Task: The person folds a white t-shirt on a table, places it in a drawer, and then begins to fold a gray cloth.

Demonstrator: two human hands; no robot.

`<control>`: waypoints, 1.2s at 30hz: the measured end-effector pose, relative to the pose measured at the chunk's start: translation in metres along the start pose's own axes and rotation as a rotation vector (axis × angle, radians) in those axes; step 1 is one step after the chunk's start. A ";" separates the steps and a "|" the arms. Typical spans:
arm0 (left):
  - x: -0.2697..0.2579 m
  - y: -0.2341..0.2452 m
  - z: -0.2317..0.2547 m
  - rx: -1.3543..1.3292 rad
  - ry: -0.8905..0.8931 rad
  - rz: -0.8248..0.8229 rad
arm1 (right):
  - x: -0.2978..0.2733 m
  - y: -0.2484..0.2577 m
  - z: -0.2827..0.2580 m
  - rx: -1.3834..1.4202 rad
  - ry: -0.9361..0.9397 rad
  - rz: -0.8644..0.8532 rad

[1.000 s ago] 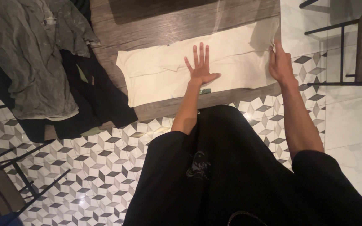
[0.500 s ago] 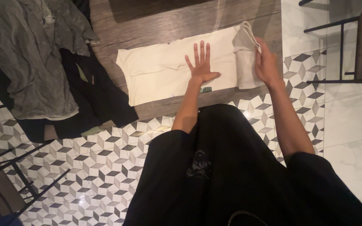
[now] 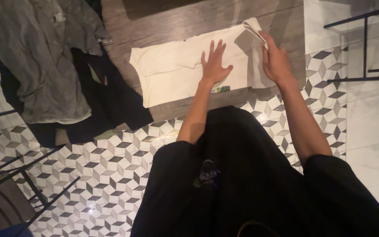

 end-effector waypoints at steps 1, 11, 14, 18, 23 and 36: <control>-0.003 0.008 -0.002 0.010 -0.056 0.091 | 0.000 -0.003 -0.003 -0.031 -0.061 -0.022; -0.050 0.088 -0.005 0.302 0.184 0.069 | -0.001 -0.040 -0.020 -0.244 -0.120 -0.058; -0.058 0.081 -0.027 0.304 0.107 0.029 | 0.000 -0.052 -0.022 -0.222 -0.146 -0.096; -0.053 0.075 -0.041 0.303 0.150 -0.121 | -0.001 -0.064 -0.024 -0.233 -0.150 -0.104; -0.052 0.083 -0.034 0.326 0.157 -0.172 | 0.004 -0.081 -0.023 -0.288 -0.184 -0.059; -0.053 0.095 -0.026 0.336 0.182 -0.230 | 0.007 -0.127 -0.019 -0.339 -0.139 -0.066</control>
Point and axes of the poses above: each hand's wrist, its own x-axis towards the middle knuckle, its own y-axis out of the back of the hand, z = x × y, the point moved 2 cm from there along x, towards the middle knuckle, and after that the axes turned 4 degrees about z, right-handed, at the moved point
